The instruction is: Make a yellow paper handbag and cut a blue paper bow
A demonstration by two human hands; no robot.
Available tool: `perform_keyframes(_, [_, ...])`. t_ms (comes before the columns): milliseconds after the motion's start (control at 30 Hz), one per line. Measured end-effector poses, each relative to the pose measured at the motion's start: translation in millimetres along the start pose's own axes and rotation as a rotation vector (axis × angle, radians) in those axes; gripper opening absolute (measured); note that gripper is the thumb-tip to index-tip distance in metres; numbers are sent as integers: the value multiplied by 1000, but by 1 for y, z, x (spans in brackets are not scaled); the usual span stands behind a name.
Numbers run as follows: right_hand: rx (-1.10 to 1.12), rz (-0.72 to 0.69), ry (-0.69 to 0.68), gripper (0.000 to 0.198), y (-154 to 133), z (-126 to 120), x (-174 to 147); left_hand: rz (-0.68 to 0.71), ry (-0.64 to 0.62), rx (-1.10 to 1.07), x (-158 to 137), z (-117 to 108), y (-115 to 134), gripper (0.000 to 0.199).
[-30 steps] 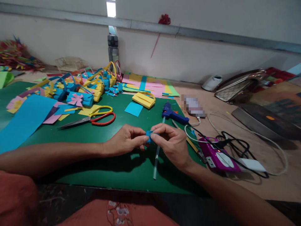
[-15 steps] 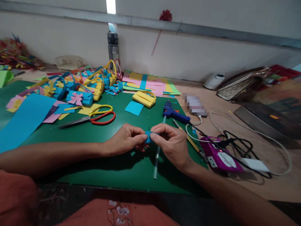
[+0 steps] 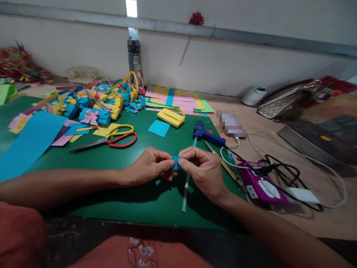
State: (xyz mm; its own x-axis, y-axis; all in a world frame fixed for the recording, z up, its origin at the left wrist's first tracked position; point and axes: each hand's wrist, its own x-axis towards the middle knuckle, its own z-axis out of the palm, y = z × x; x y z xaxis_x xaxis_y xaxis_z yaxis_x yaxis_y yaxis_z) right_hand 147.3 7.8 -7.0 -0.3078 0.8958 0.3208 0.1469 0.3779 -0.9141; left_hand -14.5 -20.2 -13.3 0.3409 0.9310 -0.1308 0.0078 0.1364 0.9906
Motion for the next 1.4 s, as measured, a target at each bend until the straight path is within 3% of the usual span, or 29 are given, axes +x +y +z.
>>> perform_keyframes(200, [0,-2,1,7,0,0,-2,142,72,230,0,-3,0,22])
perform_keyframes(333, [106,69,8,26,1,1,0,364,154,478,1,-9,-4,23])
perform_keyframes(567, [92,83,-110,8,-2,-2,-1,523,154,669,0,-12,-9,23])
perform_keyframes(767, [121,33,-88,11,-5,-4,-3,542,121,710,-3,-11,-7,27])
perform_keyframes(1100, [112,81,-114,8,-5,-6,0,502,100,669,-2,-12,-10,27])
perform_keyframes(1233, [86,81,-119,10,-4,-6,0,591,106,649,0,-12,-12,26])
perform_keyframes(1400, [-40,-20,-133,10,-3,-7,0,650,94,734,0,-13,-9,24])
